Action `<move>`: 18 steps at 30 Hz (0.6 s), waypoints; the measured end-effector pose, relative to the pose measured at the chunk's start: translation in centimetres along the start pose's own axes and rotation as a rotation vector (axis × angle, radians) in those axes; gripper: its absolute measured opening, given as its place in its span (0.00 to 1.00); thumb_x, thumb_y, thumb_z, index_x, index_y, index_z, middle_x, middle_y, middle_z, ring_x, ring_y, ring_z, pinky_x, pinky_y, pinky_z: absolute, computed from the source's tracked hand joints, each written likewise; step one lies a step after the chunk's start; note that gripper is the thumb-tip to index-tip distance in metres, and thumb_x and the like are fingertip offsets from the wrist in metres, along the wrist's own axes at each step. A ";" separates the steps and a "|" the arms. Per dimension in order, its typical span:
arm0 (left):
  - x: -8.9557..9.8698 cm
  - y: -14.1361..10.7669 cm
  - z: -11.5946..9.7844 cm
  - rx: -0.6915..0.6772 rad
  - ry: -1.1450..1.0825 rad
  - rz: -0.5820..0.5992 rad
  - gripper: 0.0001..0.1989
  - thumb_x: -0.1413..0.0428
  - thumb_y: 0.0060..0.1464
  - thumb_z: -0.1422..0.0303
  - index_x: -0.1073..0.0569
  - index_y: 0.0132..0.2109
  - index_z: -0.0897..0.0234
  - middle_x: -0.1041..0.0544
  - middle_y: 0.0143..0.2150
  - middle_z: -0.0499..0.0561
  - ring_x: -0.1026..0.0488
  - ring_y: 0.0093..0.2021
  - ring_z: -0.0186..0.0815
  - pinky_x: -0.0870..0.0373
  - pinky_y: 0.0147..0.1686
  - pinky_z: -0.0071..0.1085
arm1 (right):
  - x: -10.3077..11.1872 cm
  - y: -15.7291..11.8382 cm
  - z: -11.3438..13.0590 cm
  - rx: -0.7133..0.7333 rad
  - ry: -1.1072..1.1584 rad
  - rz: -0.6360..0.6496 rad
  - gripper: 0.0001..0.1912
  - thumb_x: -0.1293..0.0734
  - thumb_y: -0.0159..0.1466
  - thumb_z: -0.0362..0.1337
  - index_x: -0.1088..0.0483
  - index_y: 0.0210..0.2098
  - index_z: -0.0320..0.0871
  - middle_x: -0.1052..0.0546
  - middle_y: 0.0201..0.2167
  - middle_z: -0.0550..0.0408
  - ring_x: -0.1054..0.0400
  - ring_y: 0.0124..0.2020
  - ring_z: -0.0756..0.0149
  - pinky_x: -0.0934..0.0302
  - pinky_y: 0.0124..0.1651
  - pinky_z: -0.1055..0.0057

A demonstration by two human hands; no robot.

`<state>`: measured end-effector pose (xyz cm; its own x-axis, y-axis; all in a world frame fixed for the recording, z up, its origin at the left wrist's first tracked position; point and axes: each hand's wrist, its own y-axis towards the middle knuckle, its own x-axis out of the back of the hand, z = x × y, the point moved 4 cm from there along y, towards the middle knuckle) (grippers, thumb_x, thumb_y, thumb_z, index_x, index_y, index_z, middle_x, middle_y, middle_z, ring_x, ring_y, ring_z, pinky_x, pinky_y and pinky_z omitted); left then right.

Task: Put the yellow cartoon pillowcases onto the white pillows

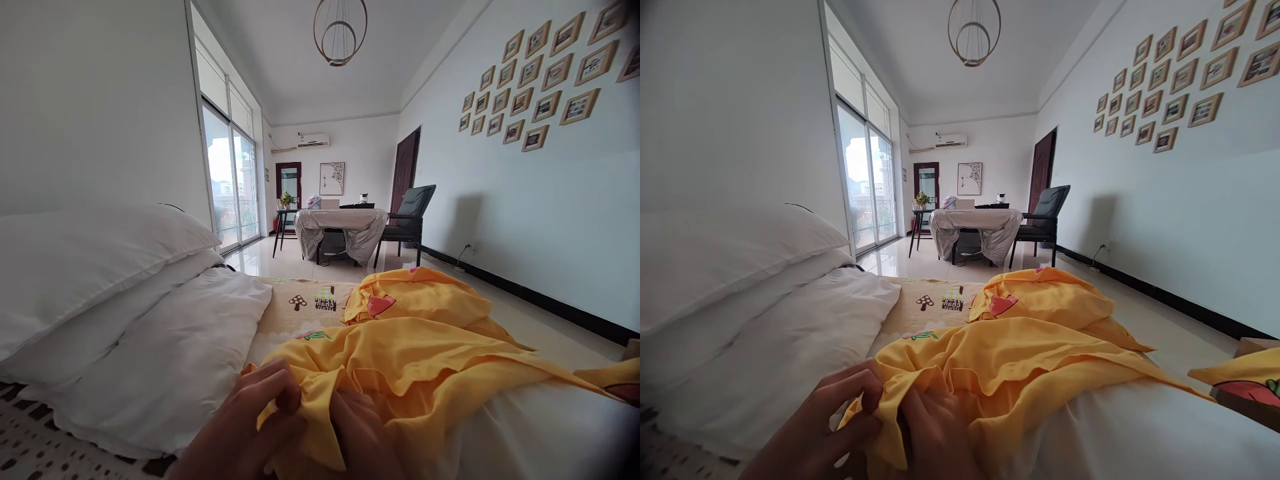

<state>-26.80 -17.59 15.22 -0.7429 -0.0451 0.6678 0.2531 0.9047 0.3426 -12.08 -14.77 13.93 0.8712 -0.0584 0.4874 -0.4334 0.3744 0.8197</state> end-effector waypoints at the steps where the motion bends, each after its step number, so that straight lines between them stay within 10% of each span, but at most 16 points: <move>1: 0.1 0.0 0.2 0.019 -0.034 0.006 0.09 0.48 0.57 0.69 0.39 0.30 0.62 0.32 0.32 0.46 0.36 0.35 0.31 0.39 0.38 0.24 | 0.1 0.1 0.2 0.020 0.000 0.001 0.04 0.40 0.63 0.32 0.36 0.32 0.45 0.24 0.27 0.58 0.29 0.28 0.68 0.38 0.32 0.74; 12: -0.4 0.5 -0.1 0.181 -0.752 0.077 0.19 0.42 0.50 0.52 0.38 0.32 0.64 0.39 0.29 0.47 0.41 0.27 0.28 0.42 0.26 0.25 | 0.2 0.7 1.4 0.157 -0.151 0.034 0.06 0.43 0.63 0.28 0.38 0.34 0.44 0.25 0.26 0.56 0.29 0.27 0.67 0.38 0.32 0.74; 18: -0.6 0.8 0.4 0.183 -0.793 0.092 0.20 0.42 0.50 0.52 0.38 0.32 0.64 0.40 0.28 0.47 0.42 0.27 0.28 0.43 0.25 0.24 | 0.4 1.0 1.6 0.192 -0.185 -0.008 0.07 0.44 0.64 0.29 0.36 0.33 0.43 0.26 0.24 0.55 0.30 0.26 0.67 0.39 0.32 0.74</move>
<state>-26.37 -16.66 14.83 -0.9589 0.2839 -0.0013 0.2805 0.9481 0.1497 -12.51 -15.90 15.47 0.8257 -0.2352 0.5127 -0.4776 0.1921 0.8573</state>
